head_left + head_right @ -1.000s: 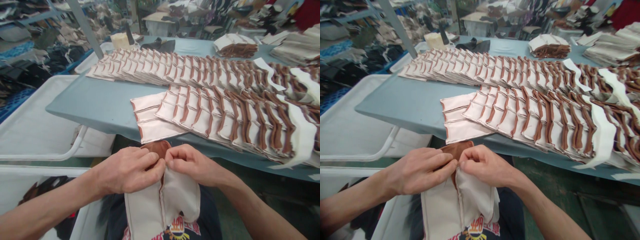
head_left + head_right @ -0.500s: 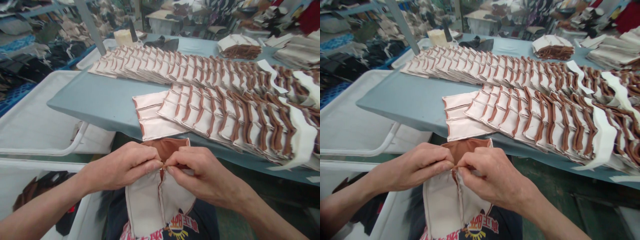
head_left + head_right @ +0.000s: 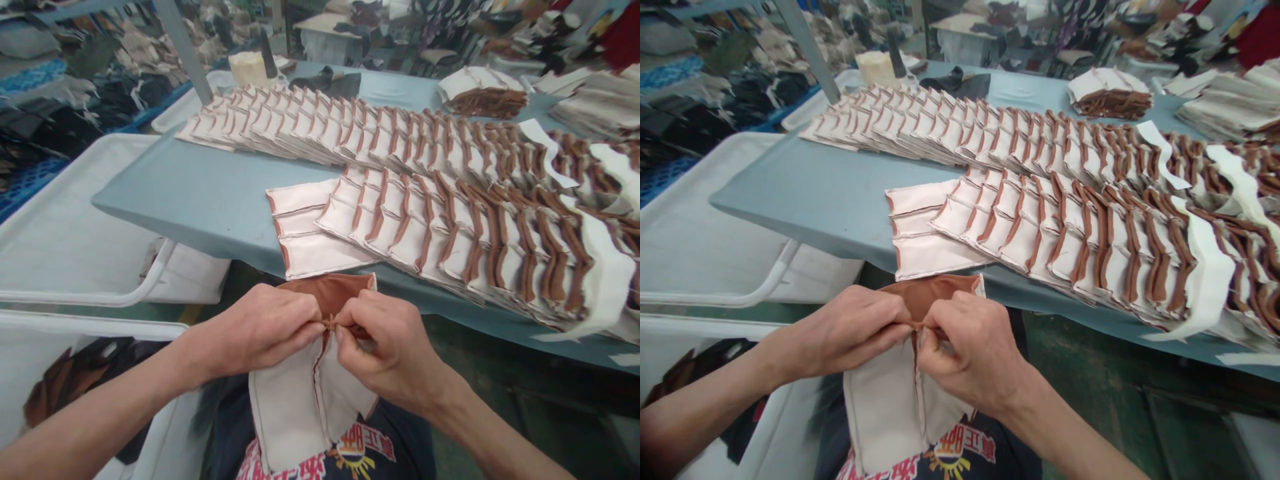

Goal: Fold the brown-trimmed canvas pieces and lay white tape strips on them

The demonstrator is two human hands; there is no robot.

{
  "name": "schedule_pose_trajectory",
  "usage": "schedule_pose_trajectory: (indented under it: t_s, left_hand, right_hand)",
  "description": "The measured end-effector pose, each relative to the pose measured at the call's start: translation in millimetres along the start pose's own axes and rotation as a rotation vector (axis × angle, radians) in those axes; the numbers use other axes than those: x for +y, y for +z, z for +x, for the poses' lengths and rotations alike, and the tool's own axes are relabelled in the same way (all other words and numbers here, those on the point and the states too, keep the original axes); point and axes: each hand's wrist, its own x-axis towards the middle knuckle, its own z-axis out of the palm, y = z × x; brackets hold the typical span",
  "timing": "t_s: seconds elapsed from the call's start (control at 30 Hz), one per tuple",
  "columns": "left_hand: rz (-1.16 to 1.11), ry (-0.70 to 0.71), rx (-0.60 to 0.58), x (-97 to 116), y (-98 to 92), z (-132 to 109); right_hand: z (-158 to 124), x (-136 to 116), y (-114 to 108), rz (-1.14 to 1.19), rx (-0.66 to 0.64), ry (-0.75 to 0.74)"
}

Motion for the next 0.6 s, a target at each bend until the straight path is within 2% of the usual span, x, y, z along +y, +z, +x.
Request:
schedule_pose_trajectory:
  t_s: [0.17, 0.27, 0.47, 0.6]
  left_hand:
    - [-0.254, -0.082, -0.097, -5, -7.5, 1]
    - [-0.224, -0.072, -0.121, 0, -9.5, 4]
    - [-0.083, 0.036, -0.124, 14, -9.6, 11]
    - [-0.099, 0.064, -0.024, 26, -1.5, 12]
  right_hand:
    - [-1, 10, -5, 0.108, -0.168, -0.056]
    - [-1, 10, -12, 0.114, -0.228, -0.095]
    - [-2, -5, -29, 0.17, -0.365, -0.079]
    - [0, -2, -39, 0.168, -0.365, -0.074]
